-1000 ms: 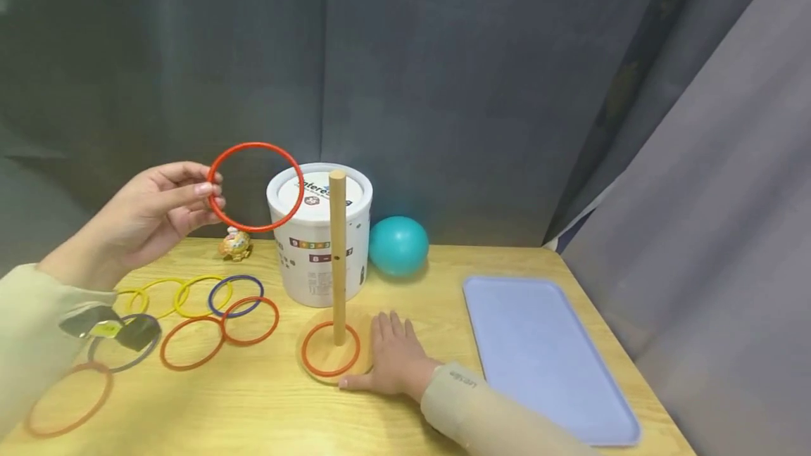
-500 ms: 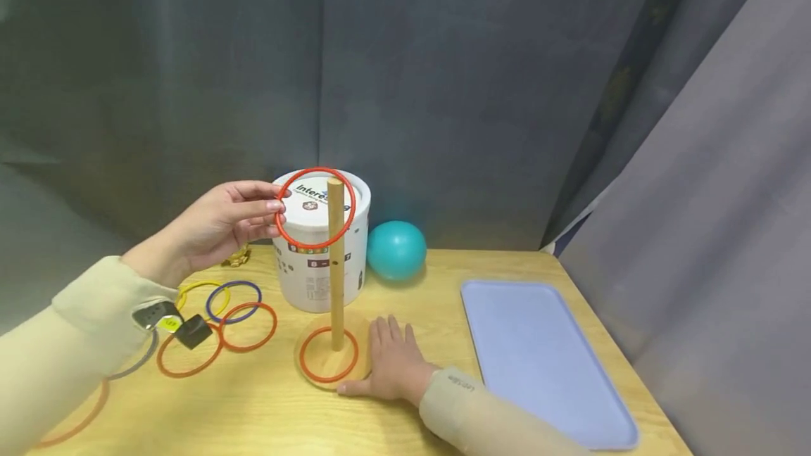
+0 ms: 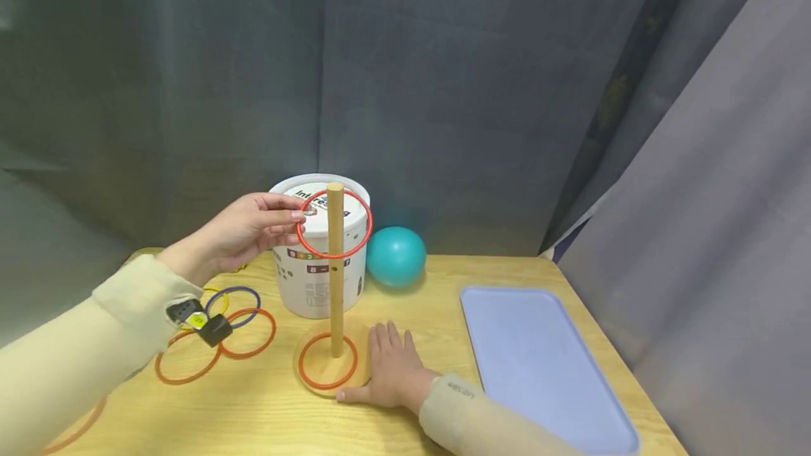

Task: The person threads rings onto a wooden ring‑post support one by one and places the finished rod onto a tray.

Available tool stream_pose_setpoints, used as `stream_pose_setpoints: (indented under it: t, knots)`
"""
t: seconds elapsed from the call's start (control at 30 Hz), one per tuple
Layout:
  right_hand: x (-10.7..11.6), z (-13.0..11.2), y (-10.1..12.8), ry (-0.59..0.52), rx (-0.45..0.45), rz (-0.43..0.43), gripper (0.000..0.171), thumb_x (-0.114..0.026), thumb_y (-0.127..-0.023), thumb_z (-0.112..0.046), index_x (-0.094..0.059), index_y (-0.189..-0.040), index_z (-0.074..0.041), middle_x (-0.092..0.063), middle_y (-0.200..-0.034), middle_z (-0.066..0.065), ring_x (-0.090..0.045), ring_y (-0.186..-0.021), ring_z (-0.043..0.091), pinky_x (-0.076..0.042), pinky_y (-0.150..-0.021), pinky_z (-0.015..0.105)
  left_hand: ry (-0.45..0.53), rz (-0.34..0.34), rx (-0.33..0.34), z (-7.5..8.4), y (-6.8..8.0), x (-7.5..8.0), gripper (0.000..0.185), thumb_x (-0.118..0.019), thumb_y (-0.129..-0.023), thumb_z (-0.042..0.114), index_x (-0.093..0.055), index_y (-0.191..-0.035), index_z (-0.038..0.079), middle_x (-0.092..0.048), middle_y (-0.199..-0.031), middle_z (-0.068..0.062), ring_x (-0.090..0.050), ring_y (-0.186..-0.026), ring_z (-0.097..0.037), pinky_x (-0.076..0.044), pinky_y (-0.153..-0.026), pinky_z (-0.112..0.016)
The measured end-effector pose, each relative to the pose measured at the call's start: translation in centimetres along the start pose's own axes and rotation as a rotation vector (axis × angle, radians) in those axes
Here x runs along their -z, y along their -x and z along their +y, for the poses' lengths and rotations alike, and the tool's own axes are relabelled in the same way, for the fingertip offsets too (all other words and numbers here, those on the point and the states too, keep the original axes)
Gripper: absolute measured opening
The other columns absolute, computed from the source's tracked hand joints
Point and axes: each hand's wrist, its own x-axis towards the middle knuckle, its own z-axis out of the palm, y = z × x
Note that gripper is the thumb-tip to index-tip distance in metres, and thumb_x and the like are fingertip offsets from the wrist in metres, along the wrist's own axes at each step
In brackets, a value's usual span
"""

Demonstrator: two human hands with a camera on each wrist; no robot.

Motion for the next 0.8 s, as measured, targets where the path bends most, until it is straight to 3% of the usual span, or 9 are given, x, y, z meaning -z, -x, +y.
stream_pose_setpoints:
  t: [0.17,0.33,0.47,0.6,0.8]
  knots:
    - [0.0,0.0,-0.3,0.008,0.008,0.013,0.127,-0.042,-0.08,-0.095,-0.027,-0.161,0.002,-0.026,-0.166,0.021,-0.02,-0.153,0.041,-0.023,-0.12,0.062,-0.05,-0.036,0.084,-5.2,0.1,0.0,0.027,-0.055,-0.102,-0.005,-0.055,-0.126,-0.019,-0.064,-0.099,-0.011,-0.065,-0.077,-0.012,-0.061,-0.077,-0.026]
    - [0.0,-0.1,-0.5,0.023,0.009,0.023,0.127,-0.042,-0.08,-0.095,-0.028,-0.16,0.003,-0.027,-0.165,0.022,-0.021,-0.153,0.041,-0.025,-0.12,0.062,-0.09,-0.036,0.19,-12.0,1.4,0.5,0.024,-0.057,-0.101,-0.004,-0.058,-0.121,-0.016,-0.061,-0.102,-0.013,-0.063,-0.082,-0.015,-0.061,-0.077,-0.028]
    - [0.2,-0.2,-0.5,0.029,0.008,0.02,0.127,-0.043,-0.08,-0.095,-0.029,-0.159,0.003,-0.028,-0.165,0.022,-0.022,-0.153,0.041,-0.025,-0.12,0.063,-0.09,-0.013,0.271,-16.0,2.3,0.8,0.027,-0.058,-0.101,-0.003,-0.056,-0.124,-0.018,-0.062,-0.103,-0.015,-0.063,-0.08,-0.015,-0.061,-0.074,-0.026]
    - [0.3,-0.1,-0.5,0.032,0.011,0.018,0.127,-0.04,-0.08,-0.095,-0.029,-0.159,0.003,-0.028,-0.165,0.022,-0.021,-0.153,0.041,-0.024,-0.12,0.063,-0.086,0.034,0.296,-17.8,2.4,1.0,0.03,-0.058,-0.101,-0.003,-0.054,-0.125,-0.02,-0.062,-0.104,-0.018,-0.062,-0.079,-0.015,-0.06,-0.072,-0.025]
    - [0.5,-0.2,-0.4,0.03,0.012,0.008,0.127,-0.04,-0.08,-0.095,-0.028,-0.16,0.003,-0.027,-0.165,0.022,-0.021,-0.153,0.041,-0.025,-0.12,0.063,-0.128,0.067,0.308,-18.3,2.3,0.8,0.027,-0.058,-0.1,-0.004,-0.055,-0.121,-0.02,-0.061,-0.1,-0.018,-0.062,-0.074,-0.015,-0.06,-0.069,-0.024]
